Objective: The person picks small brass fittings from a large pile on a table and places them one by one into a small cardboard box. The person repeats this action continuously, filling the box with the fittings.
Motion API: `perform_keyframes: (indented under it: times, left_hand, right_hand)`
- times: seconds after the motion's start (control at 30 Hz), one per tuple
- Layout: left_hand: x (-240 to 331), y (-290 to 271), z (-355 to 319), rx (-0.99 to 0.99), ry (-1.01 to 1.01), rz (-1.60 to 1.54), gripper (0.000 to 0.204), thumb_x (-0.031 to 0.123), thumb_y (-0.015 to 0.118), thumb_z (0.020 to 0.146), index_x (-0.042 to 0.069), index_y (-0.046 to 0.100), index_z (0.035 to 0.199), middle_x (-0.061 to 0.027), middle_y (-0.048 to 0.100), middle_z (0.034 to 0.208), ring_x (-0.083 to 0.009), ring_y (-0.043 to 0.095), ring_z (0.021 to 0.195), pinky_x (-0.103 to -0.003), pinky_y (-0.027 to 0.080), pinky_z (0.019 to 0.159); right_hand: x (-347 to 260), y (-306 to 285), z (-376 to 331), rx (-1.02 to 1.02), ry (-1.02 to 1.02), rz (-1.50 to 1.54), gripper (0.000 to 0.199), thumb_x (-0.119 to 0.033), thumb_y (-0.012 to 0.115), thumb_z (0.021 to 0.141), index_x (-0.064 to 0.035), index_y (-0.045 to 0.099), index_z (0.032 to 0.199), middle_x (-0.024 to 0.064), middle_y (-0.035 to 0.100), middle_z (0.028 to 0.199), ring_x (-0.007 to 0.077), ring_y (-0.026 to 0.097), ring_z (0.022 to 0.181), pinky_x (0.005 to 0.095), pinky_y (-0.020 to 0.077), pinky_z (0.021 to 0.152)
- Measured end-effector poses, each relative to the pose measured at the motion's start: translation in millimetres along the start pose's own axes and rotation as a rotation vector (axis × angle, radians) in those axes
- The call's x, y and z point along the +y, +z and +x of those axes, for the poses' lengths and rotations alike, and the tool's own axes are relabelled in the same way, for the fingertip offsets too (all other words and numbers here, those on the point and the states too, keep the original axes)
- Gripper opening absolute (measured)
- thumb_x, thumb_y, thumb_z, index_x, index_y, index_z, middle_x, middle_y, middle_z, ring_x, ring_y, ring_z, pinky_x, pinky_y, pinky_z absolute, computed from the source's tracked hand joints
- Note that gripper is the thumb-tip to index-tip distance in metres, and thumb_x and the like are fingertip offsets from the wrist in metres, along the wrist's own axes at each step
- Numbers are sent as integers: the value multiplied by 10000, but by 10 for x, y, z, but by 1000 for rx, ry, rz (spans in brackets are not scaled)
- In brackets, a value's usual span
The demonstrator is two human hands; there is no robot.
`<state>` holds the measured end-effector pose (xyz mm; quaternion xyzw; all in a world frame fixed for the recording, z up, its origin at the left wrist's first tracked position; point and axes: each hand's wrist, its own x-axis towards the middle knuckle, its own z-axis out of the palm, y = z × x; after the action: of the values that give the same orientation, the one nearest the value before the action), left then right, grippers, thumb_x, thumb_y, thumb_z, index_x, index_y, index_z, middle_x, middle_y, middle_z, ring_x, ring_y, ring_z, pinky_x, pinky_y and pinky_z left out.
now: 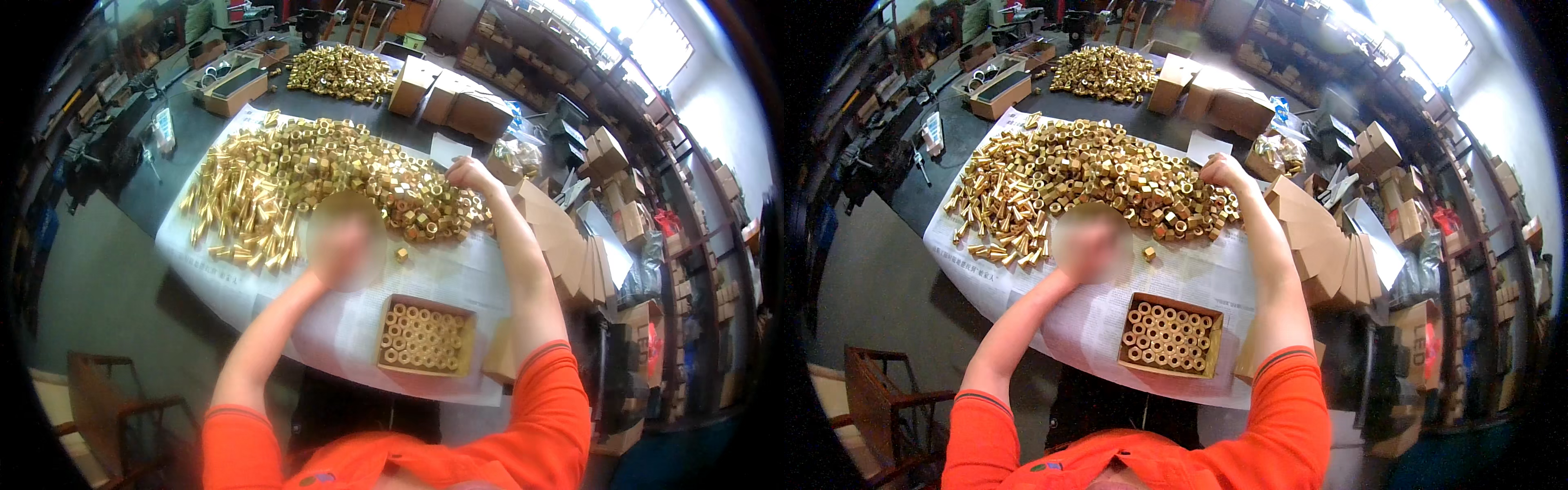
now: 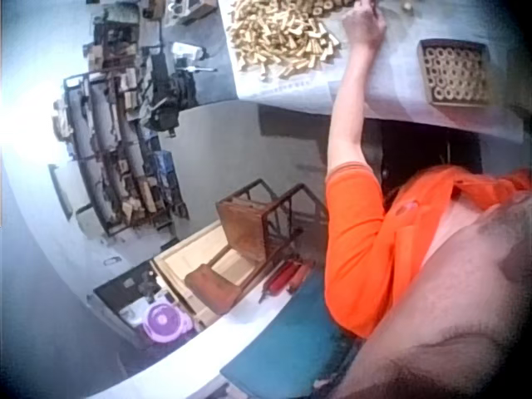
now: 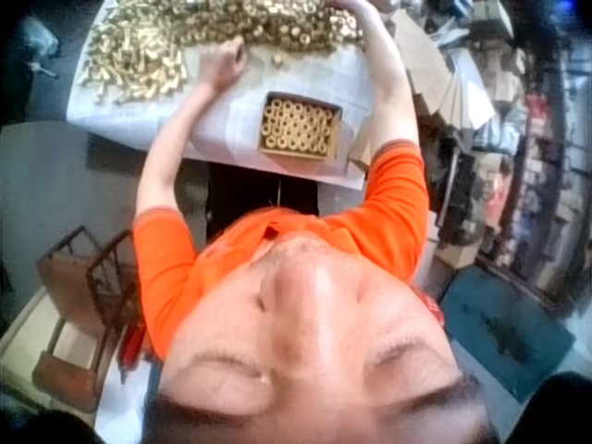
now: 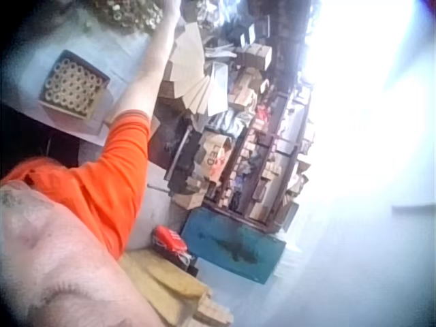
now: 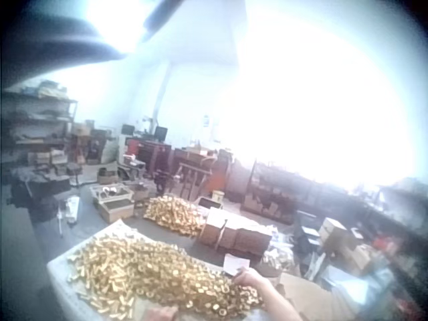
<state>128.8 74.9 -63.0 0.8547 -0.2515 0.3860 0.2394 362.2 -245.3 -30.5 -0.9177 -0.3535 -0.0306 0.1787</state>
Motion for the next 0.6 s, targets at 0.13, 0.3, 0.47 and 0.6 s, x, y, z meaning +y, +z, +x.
perform_keyframes:
  times: [0.13, 0.3, 0.47, 0.6]
  left_hand:
    - [-15, -82, -8, 13, -26, 3, 171, 149, 668, 645, 89, 622, 799, -60, 571, 683, -215, 546, 563, -339, 438, 493]
    - [-9, -37, 2, 11, -15, 26, 178, 173, 666, 653, 93, 628, 806, -56, 570, 674, -216, 544, 557, -339, 440, 497]
    - [-7, -29, -27, 23, -43, 15, 195, 192, 675, 647, 95, 630, 810, -58, 577, 686, -219, 551, 569, -347, 444, 504]
    - [46, -46, 30, -1, -23, 0, 214, 201, 681, 648, 88, 632, 823, -64, 585, 704, -217, 562, 594, -345, 448, 510]
  right_hand:
    - [-282, -34, 193, -132, 192, 61, 63, -41, 543, 652, 1, 514, 616, 53, 433, 526, 161, 367, 514, 274, 500, 653]
    - [-428, -39, 217, -117, 547, -21, 155, -132, 598, 661, 18, 622, 695, 108, 599, 620, 162, 574, 577, 299, 497, 592]
    - [-670, -127, 249, 90, 662, -20, 287, -227, 654, 675, 7, 683, 838, 170, 667, 744, 230, 658, 677, 307, 523, 648]
    - [-393, 8, 83, 261, 498, -62, 271, -230, 687, 657, 20, 687, 763, 158, 666, 732, 216, 648, 648, 287, 516, 623]
